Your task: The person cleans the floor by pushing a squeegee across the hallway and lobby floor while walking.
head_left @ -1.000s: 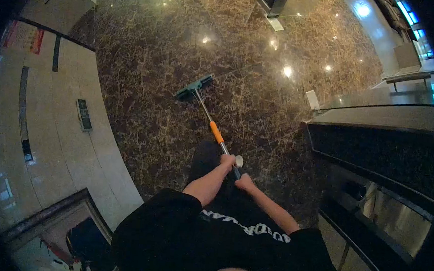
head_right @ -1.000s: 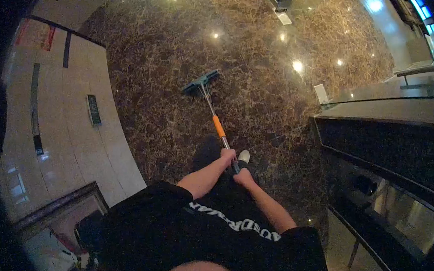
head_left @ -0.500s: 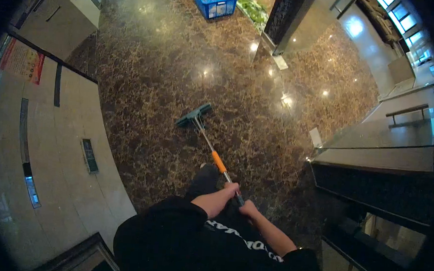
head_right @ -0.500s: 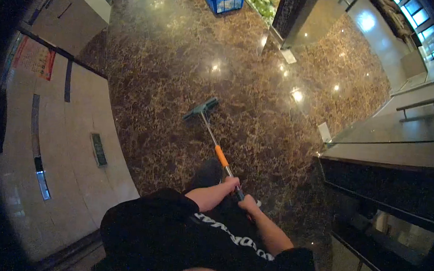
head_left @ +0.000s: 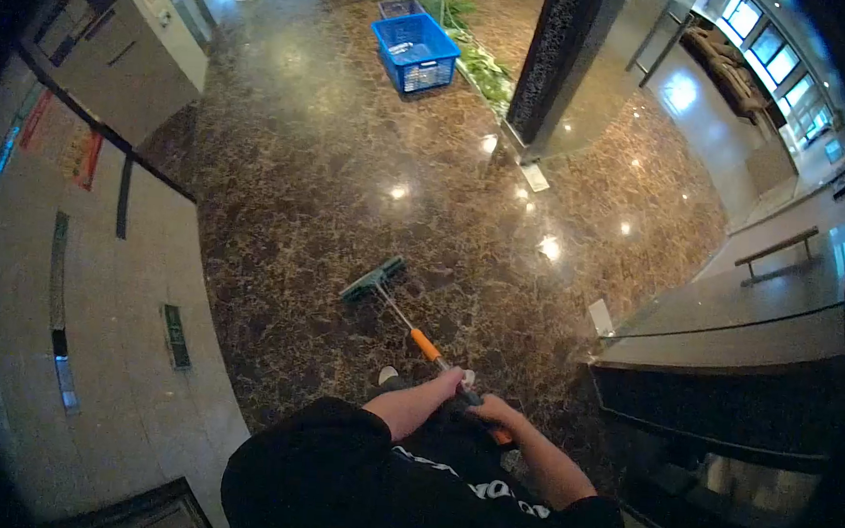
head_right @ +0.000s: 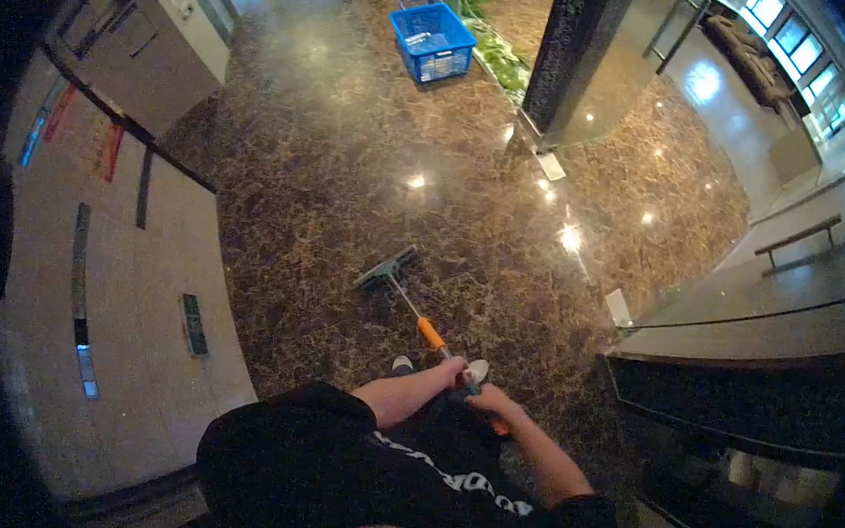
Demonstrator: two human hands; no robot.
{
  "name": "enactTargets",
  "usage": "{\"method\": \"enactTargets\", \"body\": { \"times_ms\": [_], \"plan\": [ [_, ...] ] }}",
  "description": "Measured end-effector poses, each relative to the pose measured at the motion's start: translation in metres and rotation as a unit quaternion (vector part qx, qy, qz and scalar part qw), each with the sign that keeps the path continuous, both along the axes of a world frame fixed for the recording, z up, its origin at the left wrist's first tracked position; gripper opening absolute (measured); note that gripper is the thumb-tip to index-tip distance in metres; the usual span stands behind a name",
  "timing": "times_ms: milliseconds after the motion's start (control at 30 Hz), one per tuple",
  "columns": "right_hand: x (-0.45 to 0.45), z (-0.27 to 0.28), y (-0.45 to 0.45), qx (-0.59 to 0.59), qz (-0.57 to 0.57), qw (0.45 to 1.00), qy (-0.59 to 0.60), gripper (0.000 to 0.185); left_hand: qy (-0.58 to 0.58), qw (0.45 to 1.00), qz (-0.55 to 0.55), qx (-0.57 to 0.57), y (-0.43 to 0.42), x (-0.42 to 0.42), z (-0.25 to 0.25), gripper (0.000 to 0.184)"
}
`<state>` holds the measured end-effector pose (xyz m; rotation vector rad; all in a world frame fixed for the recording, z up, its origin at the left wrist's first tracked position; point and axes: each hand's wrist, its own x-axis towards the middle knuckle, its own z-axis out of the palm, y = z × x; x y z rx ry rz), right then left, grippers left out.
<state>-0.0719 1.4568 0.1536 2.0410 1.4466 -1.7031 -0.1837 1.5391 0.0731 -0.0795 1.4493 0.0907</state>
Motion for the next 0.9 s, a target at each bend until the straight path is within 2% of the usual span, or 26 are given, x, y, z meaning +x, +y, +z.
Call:
{"method": "enactTargets", "body": {
  "times_ms": [67, 133, 167, 200, 300, 433, 467, 533, 667, 700, 733, 833, 900],
  "plan": [
    [0.010, 0.107, 0.042, -0.044, -0.146, 0.960, 0.234, 0.045, -0.035, 0.999, 0.019, 0.029, 0.020, 0.000, 0.018, 0.010],
    [0.031, 0.145, 0.070, -0.104, -0.161, 0.947, 0.257, 0.046, -0.077, 0.995, 0.037, 0.057, 0.043, 0.009, 0.033, 0.008],
    [0.039, 0.159, 0.075, -0.103, -0.204, 0.934, 0.276, 0.046, -0.098, 0.992, 0.046, 0.069, 0.050, 0.012, 0.037, 0.008],
    [0.044, 0.165, 0.076, -0.104, -0.246, 0.917, 0.295, 0.046, -0.119, 0.988, 0.055, 0.080, 0.053, 0.013, 0.042, 0.009],
    [0.060, 0.123, 0.089, -0.018, -0.109, 0.919, 0.378, 0.045, -0.104, 0.988, 0.042, 0.111, 0.066, 0.003, 0.054, 0.014],
    [0.055, 0.196, 0.102, -0.055, -0.020, 0.930, 0.364, 0.043, -0.033, 0.986, -0.038, 0.162, 0.075, -0.018, 0.085, 0.027],
    [0.052, 0.206, 0.101, 0.000, -0.020, 0.941, 0.339, 0.046, -0.015, 0.982, -0.065, 0.178, 0.076, -0.023, 0.093, 0.032],
    [0.046, 0.223, 0.098, 0.107, -0.034, 0.955, 0.273, 0.051, -0.087, 0.979, -0.098, 0.154, 0.084, -0.036, 0.079, 0.035],
    [0.019, 0.274, 0.106, 0.200, -0.058, 0.973, 0.100, 0.049, -0.088, 0.972, -0.156, 0.150, 0.109, -0.040, 0.101, 0.039],
    [0.009, 0.276, 0.111, 0.229, -0.075, 0.968, 0.073, 0.046, -0.089, 0.971, -0.170, 0.143, 0.116, -0.042, 0.106, 0.039],
    [-0.001, 0.279, 0.115, 0.258, -0.092, 0.961, 0.045, 0.043, -0.157, 0.954, -0.193, 0.165, 0.127, -0.049, 0.112, 0.040],
    [-0.028, 0.292, 0.134, 0.293, -0.165, 0.942, -0.015, 0.035, -0.251, 0.926, -0.245, 0.142, 0.158, -0.065, 0.128, 0.038],
    [-0.028, 0.269, 0.147, 0.271, -0.161, 0.948, -0.037, 0.027, -0.219, 0.901, -0.341, 0.156, 0.171, -0.079, 0.122, 0.042]
  ]
}}
